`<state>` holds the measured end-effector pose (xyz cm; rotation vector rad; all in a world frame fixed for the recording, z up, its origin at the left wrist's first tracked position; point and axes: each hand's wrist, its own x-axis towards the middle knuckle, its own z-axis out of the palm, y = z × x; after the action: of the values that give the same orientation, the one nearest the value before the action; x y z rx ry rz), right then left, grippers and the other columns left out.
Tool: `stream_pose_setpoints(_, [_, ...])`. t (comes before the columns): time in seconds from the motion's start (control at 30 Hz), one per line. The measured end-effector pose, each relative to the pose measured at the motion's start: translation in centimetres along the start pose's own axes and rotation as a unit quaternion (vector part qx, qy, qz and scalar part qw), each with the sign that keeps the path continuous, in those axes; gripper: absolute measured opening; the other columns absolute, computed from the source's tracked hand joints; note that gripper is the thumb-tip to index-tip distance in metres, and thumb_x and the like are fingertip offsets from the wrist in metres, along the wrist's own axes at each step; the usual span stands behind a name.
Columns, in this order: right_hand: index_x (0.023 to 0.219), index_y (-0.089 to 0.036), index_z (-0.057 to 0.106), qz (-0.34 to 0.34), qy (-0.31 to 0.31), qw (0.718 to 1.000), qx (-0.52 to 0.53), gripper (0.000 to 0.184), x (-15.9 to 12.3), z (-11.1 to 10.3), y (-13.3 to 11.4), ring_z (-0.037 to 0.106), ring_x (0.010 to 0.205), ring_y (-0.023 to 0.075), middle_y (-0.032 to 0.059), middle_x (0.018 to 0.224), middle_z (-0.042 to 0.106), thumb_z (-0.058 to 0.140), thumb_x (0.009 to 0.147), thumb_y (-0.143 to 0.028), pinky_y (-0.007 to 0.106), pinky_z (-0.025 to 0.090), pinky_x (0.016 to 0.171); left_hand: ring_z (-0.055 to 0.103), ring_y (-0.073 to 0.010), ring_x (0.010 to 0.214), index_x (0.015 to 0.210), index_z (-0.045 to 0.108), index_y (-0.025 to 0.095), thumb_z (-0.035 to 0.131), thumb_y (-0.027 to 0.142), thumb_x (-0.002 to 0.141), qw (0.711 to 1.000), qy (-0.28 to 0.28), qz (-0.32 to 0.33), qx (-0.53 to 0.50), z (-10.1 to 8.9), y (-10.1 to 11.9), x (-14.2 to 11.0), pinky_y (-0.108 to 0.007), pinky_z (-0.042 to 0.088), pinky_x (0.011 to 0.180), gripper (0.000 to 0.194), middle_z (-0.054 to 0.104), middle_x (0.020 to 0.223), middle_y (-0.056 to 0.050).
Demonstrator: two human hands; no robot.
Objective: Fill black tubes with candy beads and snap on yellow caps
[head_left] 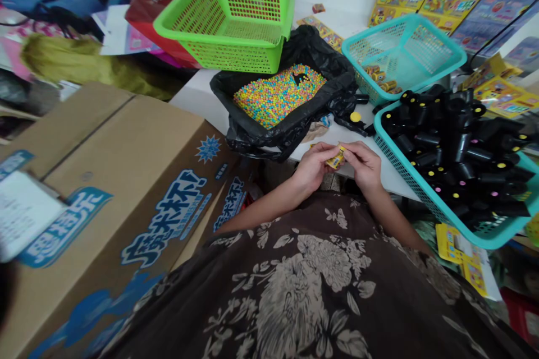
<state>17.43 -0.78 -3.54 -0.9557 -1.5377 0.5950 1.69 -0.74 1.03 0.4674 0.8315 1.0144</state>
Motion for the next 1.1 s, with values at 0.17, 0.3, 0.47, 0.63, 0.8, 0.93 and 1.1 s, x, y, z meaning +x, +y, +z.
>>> stream_pose_setpoints(0.17, [0.095, -0.027, 0.083, 0.038, -0.022, 0.999, 0.020, 0.035, -0.1, 0.0, 0.1, 0.067, 0.074, 0.0175, 0.0015, 0.081, 0.072, 0.071, 0.097, -0.059, 0.032, 0.056, 0.072, 0.064, -0.0127, 0.063, 0.079, 0.064, 0.016, 0.085, 0.015, 0.073, 1.000, 0.009, -0.014, -0.010, 0.2, 0.1, 0.1, -0.030, 0.053, 0.067, 0.023, 0.068, 0.074, 0.002])
stream_pose_setpoints(0.3, [0.098, -0.026, 0.081, 0.069, -0.040, 0.996, 0.031, 0.036, -0.3, 0.0, -0.2, 0.067, 0.071, 0.0166, 0.0018, 0.085, 0.074, 0.067, 0.100, -0.058, 0.032, 0.056, 0.071, 0.061, -0.0126, 0.057, 0.072, 0.055, 0.018, 0.083, 0.019, 0.078, 0.999, 0.001, -0.029, -0.014, 0.1, 0.0, 0.4, -0.029, 0.051, 0.063, 0.029, 0.063, 0.067, 0.004])
stream_pose_setpoints(0.47, [0.098, -0.024, 0.080, 0.086, -0.060, 0.993, 0.051, 0.038, -0.1, -0.2, -0.3, 0.067, 0.070, 0.0171, 0.0018, 0.084, 0.074, 0.071, 0.095, -0.062, 0.033, 0.057, 0.069, 0.058, -0.0114, 0.056, 0.069, 0.055, 0.018, 0.082, 0.017, 0.078, 0.999, -0.012, -0.019, -0.022, -0.2, -0.1, 0.5, -0.026, 0.047, 0.058, 0.029, 0.060, 0.063, 0.005])
stream_pose_setpoints(0.63, [0.103, -0.023, 0.078, 0.028, -0.067, 0.997, -0.006, 0.036, 0.0, -0.5, -0.7, 0.069, 0.078, 0.0186, 0.0032, 0.089, 0.075, 0.066, 0.100, -0.057, 0.034, 0.058, 0.074, 0.060, -0.0110, 0.060, 0.070, 0.058, 0.017, 0.084, 0.017, 0.078, 0.999, -0.010, -0.014, -0.028, -0.4, -0.1, 0.6, -0.026, 0.049, 0.063, 0.027, 0.062, 0.067, 0.003])
stream_pose_setpoints(0.8, [0.121, -0.024, 0.072, -0.135, -0.061, 0.977, -0.153, 0.044, 0.1, -0.4, -1.5, 0.070, 0.089, 0.0242, 0.0072, 0.101, 0.076, 0.081, 0.089, -0.053, 0.039, 0.059, 0.077, 0.063, -0.0121, 0.069, 0.070, 0.061, 0.016, 0.083, 0.017, 0.078, 0.999, -0.011, 0.023, -0.031, -0.5, -0.2, 0.6, -0.027, 0.052, 0.073, 0.023, 0.065, 0.072, 0.002])
stream_pose_setpoints(0.93, [0.120, -0.025, 0.072, -0.193, -0.030, 0.964, -0.180, 0.035, 0.0, -0.2, -1.9, 0.068, 0.081, 0.0223, 0.0040, 0.092, 0.075, 0.082, 0.089, -0.038, 0.037, 0.058, 0.071, 0.058, -0.0093, 0.065, 0.066, 0.061, 0.016, 0.084, 0.015, 0.074, 0.999, -0.009, 0.045, -0.018, -0.6, -0.2, 0.5, -0.024, 0.048, 0.069, 0.024, 0.060, 0.067, 0.004])
stream_pose_setpoints(1.1, [0.117, -0.025, 0.073, -0.202, -0.027, 0.961, -0.188, 0.031, -0.1, -0.2, -2.2, 0.065, 0.074, 0.0211, 0.0024, 0.084, 0.071, 0.079, 0.090, -0.040, 0.037, 0.055, 0.066, 0.054, -0.0079, 0.062, 0.065, 0.059, 0.017, 0.087, 0.017, 0.071, 0.997, -0.031, 0.063, 0.018, -0.7, -0.2, 0.2, -0.022, 0.044, 0.065, 0.028, 0.058, 0.064, 0.005])
